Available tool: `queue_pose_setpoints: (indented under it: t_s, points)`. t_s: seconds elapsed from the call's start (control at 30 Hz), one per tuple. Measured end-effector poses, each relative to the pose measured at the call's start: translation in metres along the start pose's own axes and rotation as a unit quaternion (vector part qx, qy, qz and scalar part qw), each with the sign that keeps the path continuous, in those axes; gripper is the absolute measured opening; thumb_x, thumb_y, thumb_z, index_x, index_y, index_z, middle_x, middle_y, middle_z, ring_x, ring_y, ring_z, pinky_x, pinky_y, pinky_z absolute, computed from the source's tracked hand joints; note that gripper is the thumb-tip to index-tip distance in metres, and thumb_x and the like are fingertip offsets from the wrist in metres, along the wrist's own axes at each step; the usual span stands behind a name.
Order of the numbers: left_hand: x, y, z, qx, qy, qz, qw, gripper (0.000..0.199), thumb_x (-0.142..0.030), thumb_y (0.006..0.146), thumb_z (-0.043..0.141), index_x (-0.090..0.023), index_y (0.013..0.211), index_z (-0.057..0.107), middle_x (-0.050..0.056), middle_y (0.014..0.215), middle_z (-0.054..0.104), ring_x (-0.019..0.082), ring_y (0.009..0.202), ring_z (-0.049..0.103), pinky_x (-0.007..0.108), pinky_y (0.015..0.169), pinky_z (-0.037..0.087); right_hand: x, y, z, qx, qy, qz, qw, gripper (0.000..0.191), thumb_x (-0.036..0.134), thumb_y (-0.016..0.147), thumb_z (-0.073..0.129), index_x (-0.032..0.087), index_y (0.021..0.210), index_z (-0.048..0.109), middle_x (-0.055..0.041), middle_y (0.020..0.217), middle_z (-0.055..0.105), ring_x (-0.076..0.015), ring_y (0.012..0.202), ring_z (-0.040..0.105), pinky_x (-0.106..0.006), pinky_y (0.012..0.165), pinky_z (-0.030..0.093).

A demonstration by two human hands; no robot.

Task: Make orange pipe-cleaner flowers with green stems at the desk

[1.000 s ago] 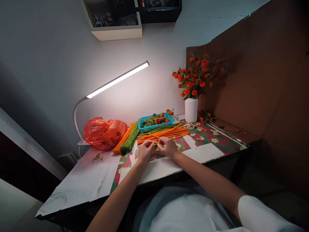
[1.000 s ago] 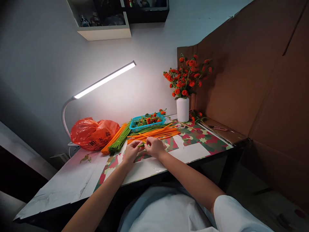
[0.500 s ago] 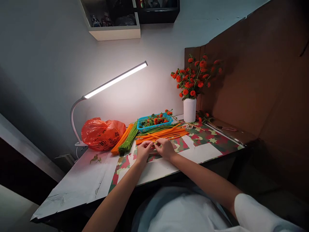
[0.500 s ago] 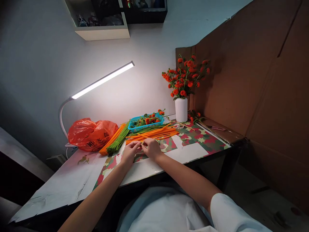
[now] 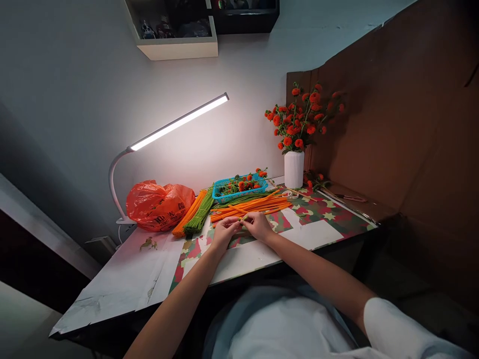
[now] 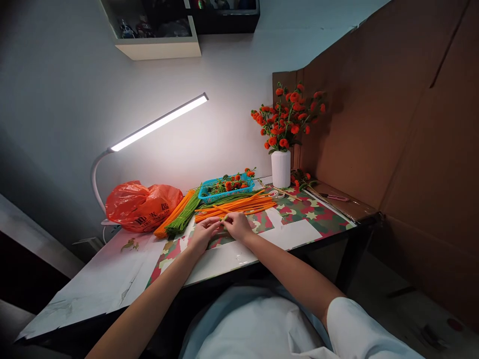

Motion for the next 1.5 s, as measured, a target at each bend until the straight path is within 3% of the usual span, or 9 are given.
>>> queue_pose_setpoints:
  t_s: [0.23,0.47,0.63,0.77,0.9,1.03,1.23,1.33,1.5]
  points:
    - [0.002,0.001,-0.001,0.005,0.033,0.067,0.997,0.036,-0.036,0.052,0.080,-0.014,0.077,0.067,0.006,0.084,0.070,0.017,0.071,0.066,0.029,0.066,0.054,-0.005,0.002,0.003,0.017,0.079,0.049,0.996,0.015,0.025,0.076,0.061,0.015,0.065,0.066,-0.0008,0.059,0.063,-0.0125,0.056,0.052,-0.023,0.053,0.035]
    - [0.000,-0.002,0.003,0.004,0.193,0.147,0.970,0.019,-0.028,0.068,0.065,-0.017,0.083,0.064,0.004,0.085,0.070,0.016,0.069,0.067,0.026,0.061,0.053,-0.002,0.000,0.001,0.018,-0.076,-0.019,0.997,0.017,0.017,0.077,0.061,0.017,0.060,0.059,0.0003,0.058,0.057,-0.0119,0.057,0.046,-0.023,0.055,0.029]
    - [0.000,-0.003,0.003,0.019,0.250,0.188,0.950,0.010,-0.021,0.070,0.058,-0.017,0.077,0.065,0.004,0.078,0.070,0.016,0.066,0.067,0.026,0.061,0.054,-0.003,-0.001,0.001,0.025,-0.093,-0.024,0.995,0.016,0.018,0.078,0.060,0.017,0.062,0.059,0.0004,0.059,0.058,-0.0119,0.057,0.046,-0.023,0.055,0.029]
    - [-0.003,-0.005,0.003,0.018,0.272,0.180,0.945,0.011,-0.020,0.071,0.056,-0.017,0.076,0.065,0.002,0.075,0.070,0.014,0.061,0.064,0.024,0.060,0.052,-0.001,0.001,0.000,0.017,-0.023,0.001,1.000,0.019,0.026,0.080,0.057,0.017,0.065,0.062,0.0001,0.059,0.059,-0.0123,0.057,0.050,-0.023,0.055,0.033]
    - [-0.007,-0.007,0.004,0.007,0.301,0.162,0.940,0.010,-0.017,0.068,0.054,-0.018,0.070,0.064,0.000,0.066,0.067,0.012,0.057,0.060,0.022,0.056,0.047,-0.001,0.006,-0.007,-0.067,0.048,0.044,0.996,0.024,0.034,0.083,0.050,0.017,0.071,0.063,-0.0010,0.063,0.062,-0.0132,0.058,0.054,-0.023,0.056,0.038]
    - [-0.009,-0.006,0.002,-0.037,0.286,0.165,0.943,0.011,-0.017,0.068,0.054,-0.018,0.070,0.065,0.001,0.068,0.067,0.013,0.055,0.057,0.024,0.055,0.045,-0.005,0.008,-0.013,-0.116,0.050,0.053,0.991,0.024,0.034,0.082,0.048,0.017,0.071,0.061,-0.0021,0.066,0.063,-0.0147,0.060,0.056,-0.025,0.059,0.042]
    - [-0.009,-0.006,0.000,-0.040,0.304,0.175,0.935,0.009,-0.020,0.068,0.058,-0.018,0.072,0.066,0.002,0.070,0.068,0.014,0.059,0.057,0.024,0.058,0.044,-0.005,0.007,-0.017,-0.110,0.000,0.051,0.993,0.021,0.027,0.083,0.046,0.018,0.074,0.062,-0.0034,0.072,0.064,-0.0157,0.065,0.056,-0.026,0.062,0.042]
    - [-0.006,-0.006,0.001,-0.004,0.304,0.174,0.937,0.010,-0.024,0.068,0.062,-0.018,0.074,0.067,0.003,0.073,0.067,0.015,0.063,0.059,0.025,0.058,0.044,-0.005,0.005,-0.017,-0.061,-0.085,0.037,0.994,0.015,0.017,0.077,0.051,0.019,0.079,0.065,-0.0045,0.081,0.065,-0.0190,0.080,0.056,-0.029,0.071,0.042]
    - [-0.005,-0.004,0.000,0.034,0.314,0.190,0.929,0.013,-0.028,0.071,0.060,-0.018,0.063,0.063,0.002,0.068,0.063,0.015,0.062,0.058,0.024,0.058,0.044,-0.005,-0.002,-0.013,0.099,-0.230,-0.039,0.967,0.022,0.016,0.075,0.060,0.022,0.094,0.069,-0.0064,0.112,0.059,-0.0243,0.107,0.044,-0.037,0.086,0.035]
Point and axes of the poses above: each hand's wrist, its own y-axis towards the middle knuckle, its own z-axis out of the palm, x = y × z, the point moved 1 cm from there along y, towards the middle knuckle
